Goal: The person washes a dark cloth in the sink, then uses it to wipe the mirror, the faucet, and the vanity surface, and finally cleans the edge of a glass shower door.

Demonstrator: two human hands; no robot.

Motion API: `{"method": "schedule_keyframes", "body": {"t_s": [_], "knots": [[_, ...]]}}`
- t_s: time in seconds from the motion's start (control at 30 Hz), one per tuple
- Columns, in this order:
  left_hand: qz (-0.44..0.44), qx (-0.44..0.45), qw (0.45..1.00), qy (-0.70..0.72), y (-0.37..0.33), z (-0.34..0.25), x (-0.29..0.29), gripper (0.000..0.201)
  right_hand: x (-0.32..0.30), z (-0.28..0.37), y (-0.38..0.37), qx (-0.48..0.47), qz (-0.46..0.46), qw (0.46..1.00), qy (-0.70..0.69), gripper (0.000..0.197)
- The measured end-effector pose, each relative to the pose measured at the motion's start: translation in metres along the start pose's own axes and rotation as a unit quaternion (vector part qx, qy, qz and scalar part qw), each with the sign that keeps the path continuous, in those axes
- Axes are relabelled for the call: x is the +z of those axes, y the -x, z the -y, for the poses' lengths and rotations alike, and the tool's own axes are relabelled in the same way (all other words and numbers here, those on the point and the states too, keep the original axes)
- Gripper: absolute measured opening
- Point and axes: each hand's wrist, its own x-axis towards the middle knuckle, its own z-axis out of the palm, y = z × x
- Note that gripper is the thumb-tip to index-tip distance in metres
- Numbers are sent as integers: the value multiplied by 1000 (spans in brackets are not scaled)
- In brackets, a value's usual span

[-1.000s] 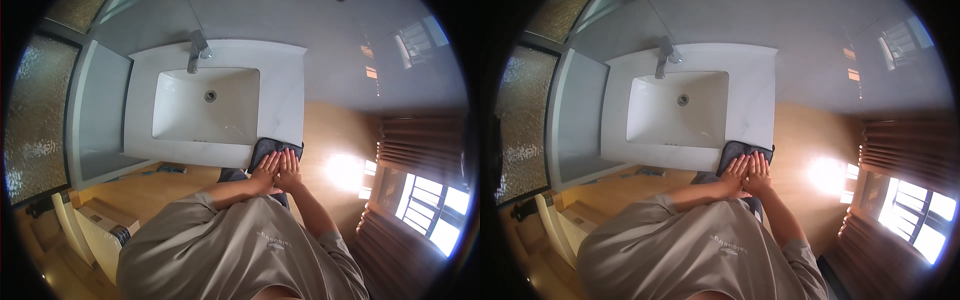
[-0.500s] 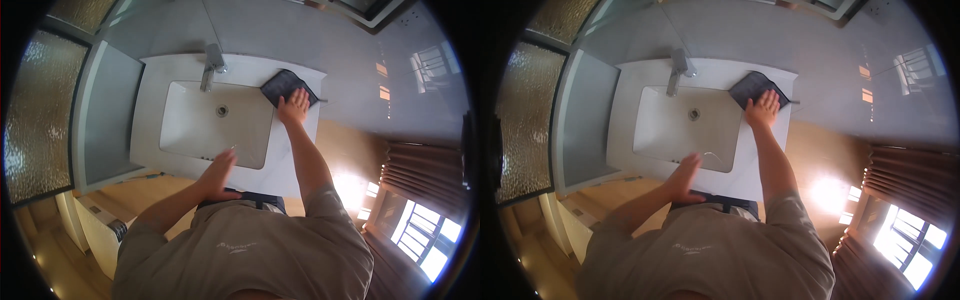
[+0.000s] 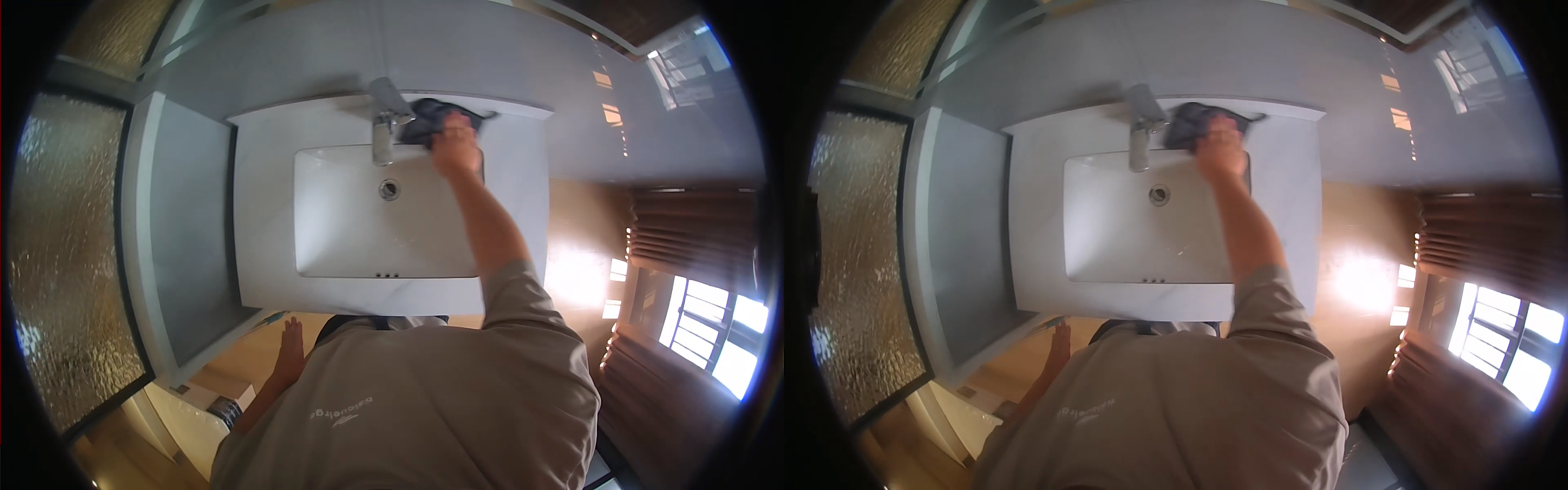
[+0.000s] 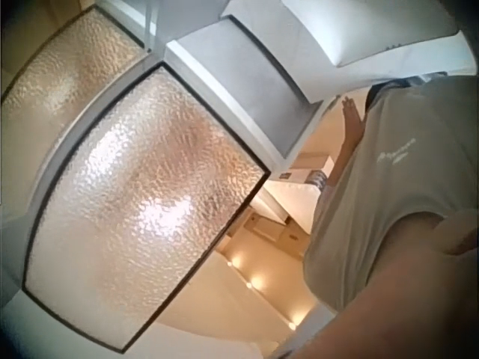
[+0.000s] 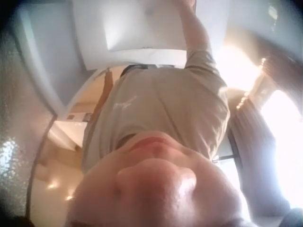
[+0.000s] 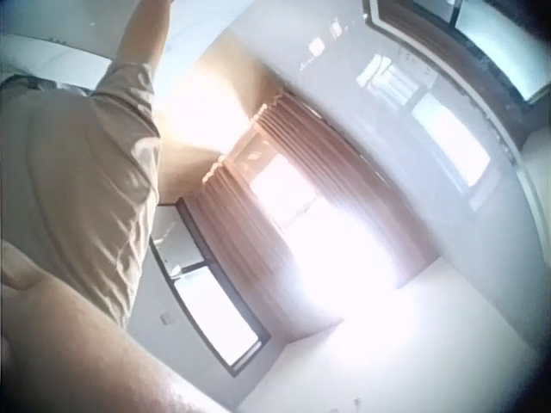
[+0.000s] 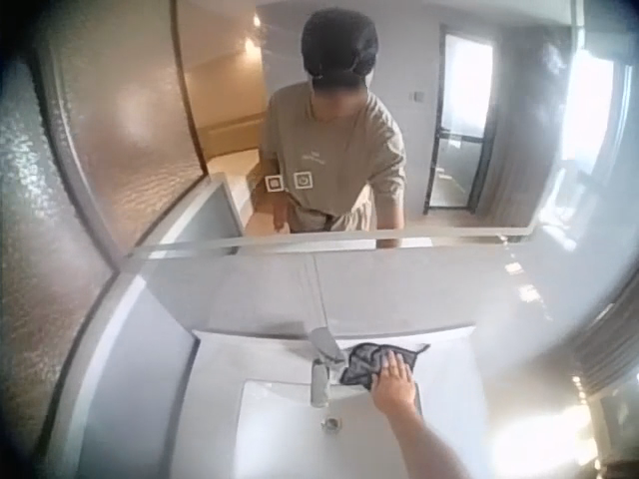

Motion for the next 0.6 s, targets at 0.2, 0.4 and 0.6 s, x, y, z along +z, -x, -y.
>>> {"method": "schedule_keyframes", "body": {"t_s": [0.2,0.4,0.6], "knots": [[-29,-12,997,77,3,-11,18,91,-6,25,36,-40,-5,999,-19,55],[2,-10,995,101,28,2,66,89,11,172,43,-208,-63,972,-93,57],[-1,-113,990,81,39,48,50,84,-9,313,-10,-292,28,941,-167,56]]}}
